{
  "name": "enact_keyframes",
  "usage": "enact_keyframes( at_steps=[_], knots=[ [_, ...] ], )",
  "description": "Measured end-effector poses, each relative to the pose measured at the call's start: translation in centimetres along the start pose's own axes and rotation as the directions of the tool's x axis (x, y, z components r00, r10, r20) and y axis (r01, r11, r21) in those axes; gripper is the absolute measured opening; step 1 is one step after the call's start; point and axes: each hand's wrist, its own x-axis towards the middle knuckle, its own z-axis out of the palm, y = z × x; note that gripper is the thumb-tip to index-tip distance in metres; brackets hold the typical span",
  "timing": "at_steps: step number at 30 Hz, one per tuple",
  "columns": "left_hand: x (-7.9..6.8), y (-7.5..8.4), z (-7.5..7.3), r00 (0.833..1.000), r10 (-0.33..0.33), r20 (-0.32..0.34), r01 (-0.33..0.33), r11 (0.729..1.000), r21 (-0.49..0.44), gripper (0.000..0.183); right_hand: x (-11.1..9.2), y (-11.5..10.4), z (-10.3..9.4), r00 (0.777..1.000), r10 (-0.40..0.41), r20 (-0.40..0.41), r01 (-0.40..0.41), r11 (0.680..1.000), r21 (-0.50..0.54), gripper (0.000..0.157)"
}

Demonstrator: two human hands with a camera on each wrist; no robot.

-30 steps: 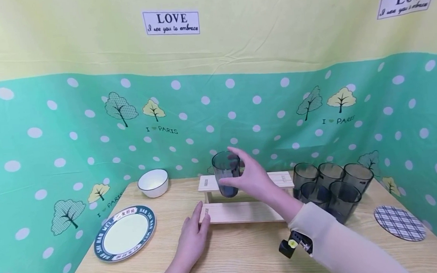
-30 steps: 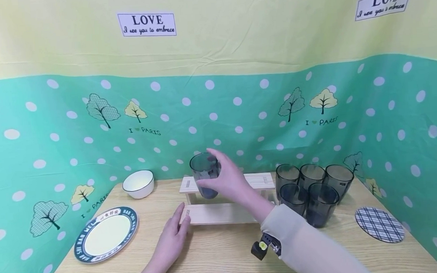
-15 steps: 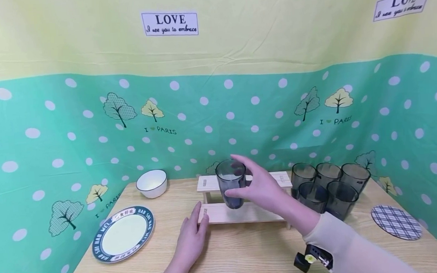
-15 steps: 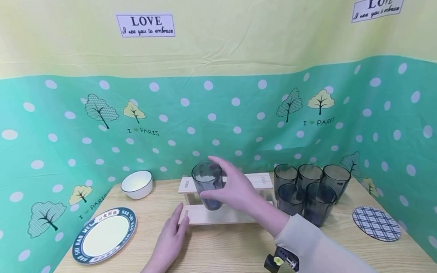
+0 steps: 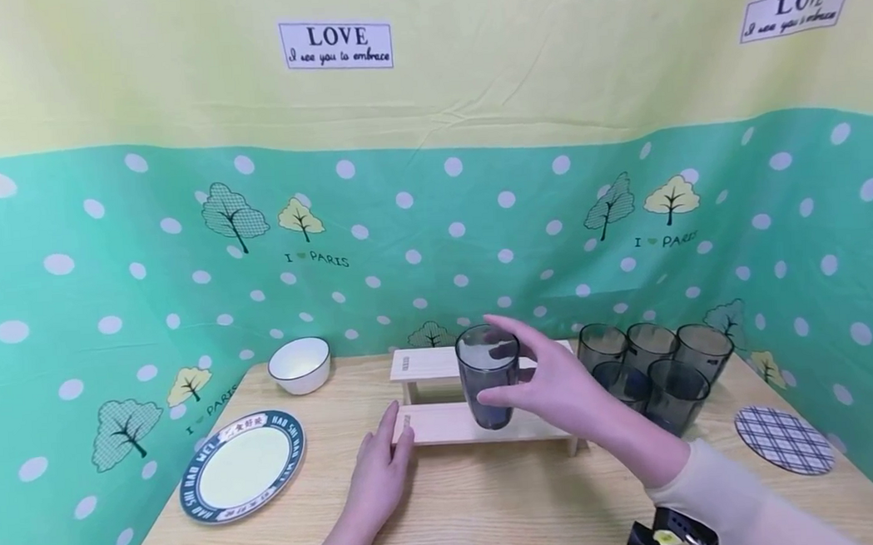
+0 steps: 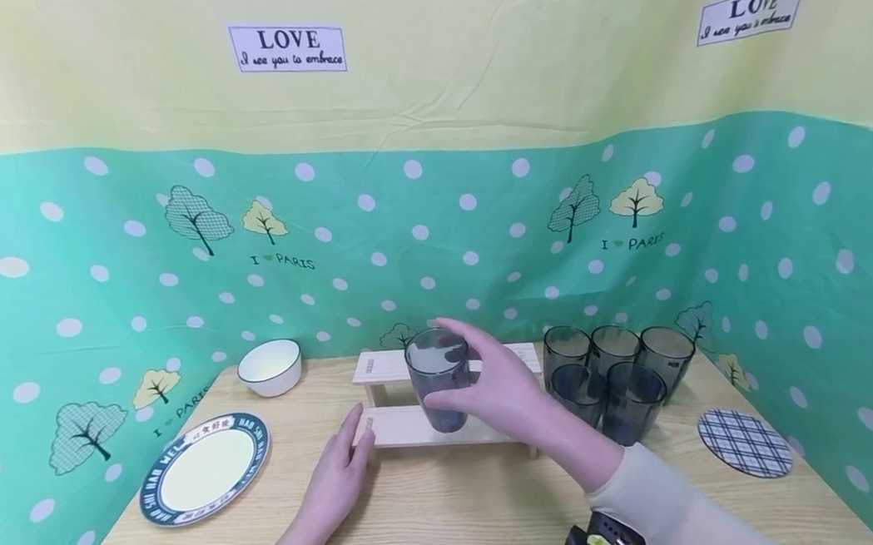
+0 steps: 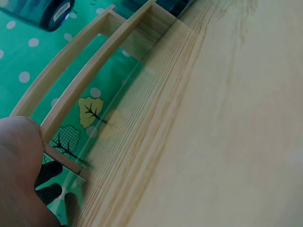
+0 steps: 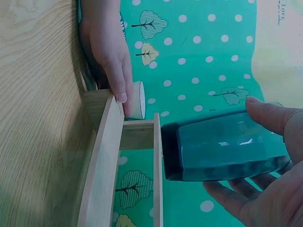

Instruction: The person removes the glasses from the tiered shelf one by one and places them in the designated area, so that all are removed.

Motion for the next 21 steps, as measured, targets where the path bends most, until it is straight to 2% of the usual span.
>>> enact_keyframes(
  at_steps=[7,14,21],
  knots=[
    [0.1,0.0,0.0,1.0,-0.014,-0.001,0.014,1.0,0.004,0.063,-1.7,0.3,-1.9,1.0,0.016,0.017,-0.017,0.999,0.034,0.099],
    [0.0,0.1,0.0,1.0,-0.017,0.005,0.017,1.0,0.005,0.062,-3.4,0.4,-4.0,1.0,0.008,0.0,-0.008,1.0,-0.016,0.1],
    [0.1,0.1,0.0,1.0,-0.021,0.013,0.021,1.0,0.004,0.063,-5.2,0.5,-6.0,0.999,0.036,-0.036,-0.039,0.994,-0.1,0.1]
  ],
)
